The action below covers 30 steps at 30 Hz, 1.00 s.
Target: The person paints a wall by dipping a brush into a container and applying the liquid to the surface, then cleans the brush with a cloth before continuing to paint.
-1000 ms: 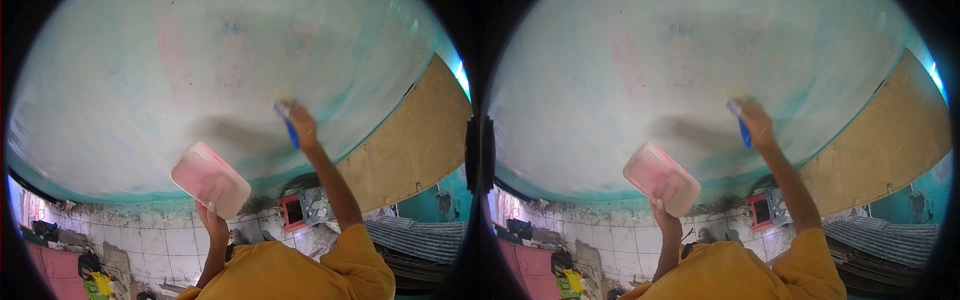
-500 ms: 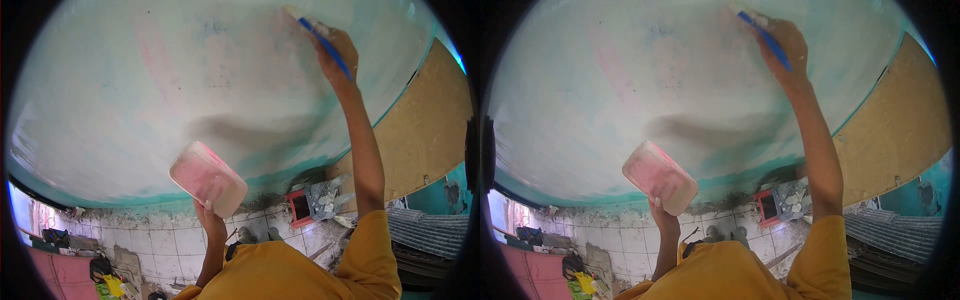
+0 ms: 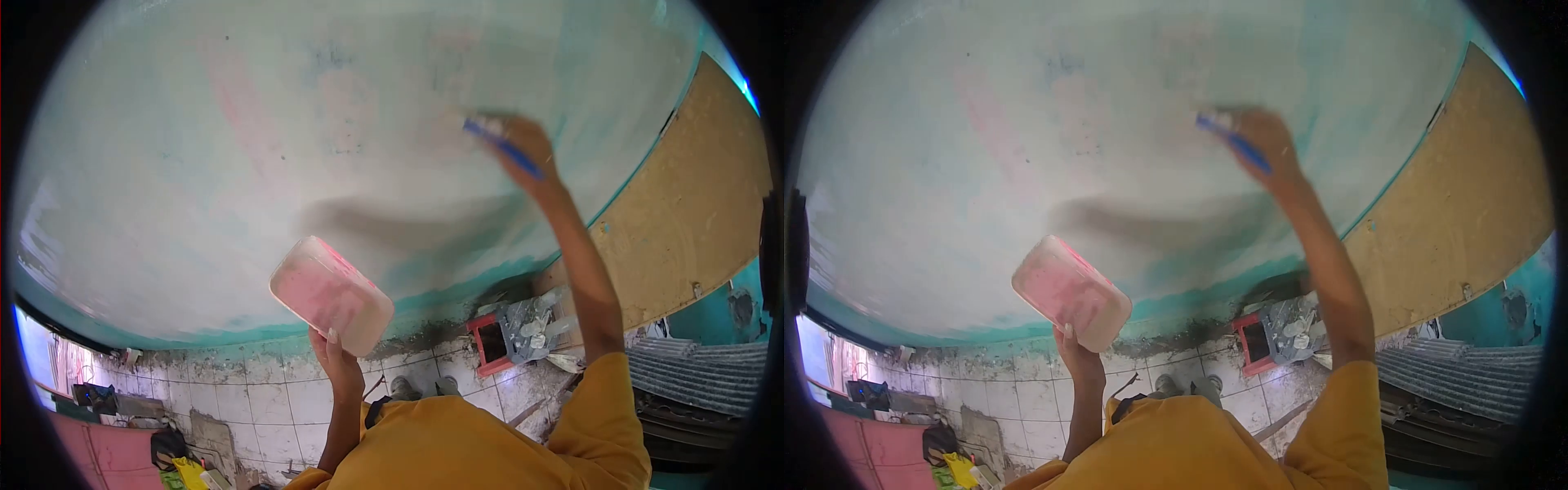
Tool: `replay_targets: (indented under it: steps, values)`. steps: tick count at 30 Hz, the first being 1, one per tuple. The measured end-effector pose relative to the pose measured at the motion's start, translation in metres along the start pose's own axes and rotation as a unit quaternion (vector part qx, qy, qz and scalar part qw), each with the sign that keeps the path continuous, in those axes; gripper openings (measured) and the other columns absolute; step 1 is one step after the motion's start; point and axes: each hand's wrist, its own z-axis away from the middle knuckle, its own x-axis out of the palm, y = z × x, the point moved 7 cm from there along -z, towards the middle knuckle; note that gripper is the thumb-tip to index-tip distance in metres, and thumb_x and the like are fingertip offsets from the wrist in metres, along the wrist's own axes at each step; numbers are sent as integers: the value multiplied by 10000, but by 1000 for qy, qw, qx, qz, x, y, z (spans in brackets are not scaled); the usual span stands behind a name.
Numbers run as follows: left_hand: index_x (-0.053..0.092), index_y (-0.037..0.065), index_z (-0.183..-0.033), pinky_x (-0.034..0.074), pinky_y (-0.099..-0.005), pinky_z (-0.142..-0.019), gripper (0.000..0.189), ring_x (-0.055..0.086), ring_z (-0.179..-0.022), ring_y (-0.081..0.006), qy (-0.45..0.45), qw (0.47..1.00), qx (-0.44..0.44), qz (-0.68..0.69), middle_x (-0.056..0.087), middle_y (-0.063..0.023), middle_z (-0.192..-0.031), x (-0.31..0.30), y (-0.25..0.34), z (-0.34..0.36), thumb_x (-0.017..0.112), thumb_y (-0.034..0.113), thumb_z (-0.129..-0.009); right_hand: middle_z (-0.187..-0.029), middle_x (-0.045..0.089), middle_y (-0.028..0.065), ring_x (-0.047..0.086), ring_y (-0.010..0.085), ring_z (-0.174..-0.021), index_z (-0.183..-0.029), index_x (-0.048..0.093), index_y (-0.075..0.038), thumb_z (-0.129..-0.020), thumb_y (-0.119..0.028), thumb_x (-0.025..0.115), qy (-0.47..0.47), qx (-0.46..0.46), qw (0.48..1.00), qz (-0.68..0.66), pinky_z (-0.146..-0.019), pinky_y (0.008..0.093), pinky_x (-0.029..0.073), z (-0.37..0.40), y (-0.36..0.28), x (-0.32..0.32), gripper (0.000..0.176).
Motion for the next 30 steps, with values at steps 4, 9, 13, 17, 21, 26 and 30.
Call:
replay_targets:
  steps: [4, 9, 13, 17, 21, 26, 30]
  values:
    - [302, 38, -1429, 408, -430, -1056, 636, 450, -1300, -262, -5, 1000, -12, 12, 422, -133, -1399, 9, -1, 0, 587, 317, -934, -982, 712, 116, 647, 331, -890, -1074, 720, -109, -858, -182, 673, 113, 136, 980, 88, -798, 421, 507, -59, -4, -76, 232]
    - [296, 44, -1436, 406, -427, -1058, 611, 448, -1302, -262, -10, 1000, -5, 12, 417, -132, -1403, 6, -1, 0, 568, 284, -945, -1040, 707, 61, 651, 266, -922, -1113, 698, -151, -838, -103, 676, 41, 37, 998, 33, -818, 409, 503, 51, -24, 45, 280]
    - [297, 71, -1436, 464, -425, -1000, 677, 487, -1280, -268, 10, 1000, -13, -22, 448, -132, -1381, 10, -3, 0, 591, 409, -928, -1048, 705, 62, 650, 252, -896, -1087, 695, -135, -833, -130, 700, -74, 58, 995, -22, -806, 405, 506, 88, -59, 59, 254]
    - [313, 73, -1428, 466, -413, -996, 625, 486, -1282, -258, -25, 999, -18, -19, 448, -120, -1386, 16, -10, 1, 576, 368, -944, -1046, 697, 106, 647, 261, -916, -1063, 696, -112, -871, -173, 692, -81, 77, 974, -198, -803, 398, 511, 72, -8, 39, 201]
    - [324, 65, -1417, 466, -393, -994, 586, 483, -1285, -243, -51, 998, -35, -32, 448, -102, -1384, 21, -18, 5, 568, 332, -955, -1024, 716, 103, 672, 293, -911, -1075, 714, -103, -821, -37, 717, 22, 68, 997, -2, -817, 359, 537, -26, 4, -49, 263]
    - [335, 26, -1390, 456, -246, -795, 542, 509, -1126, -139, -40, 998, -54, -21, 482, -98, -1310, 26, -18, 9, 573, 252, -958, -1074, 711, 87, 663, 266, -964, -1085, 705, -110, -830, -72, 699, 173, 17, 985, 7, -888, 361, 515, -4, -10, -43, 258]
    - [334, 25, -1389, 462, -242, -770, 549, 510, -1121, -136, -45, 997, -49, -28, 476, -98, -1312, 23, -17, 10, 577, 260, -956, -1076, 710, 120, 678, 281, -961, -1080, 691, -77, -816, -30, 710, 57, 57, 997, -5, -881, 389, 511, 73, -40, 29, 268]
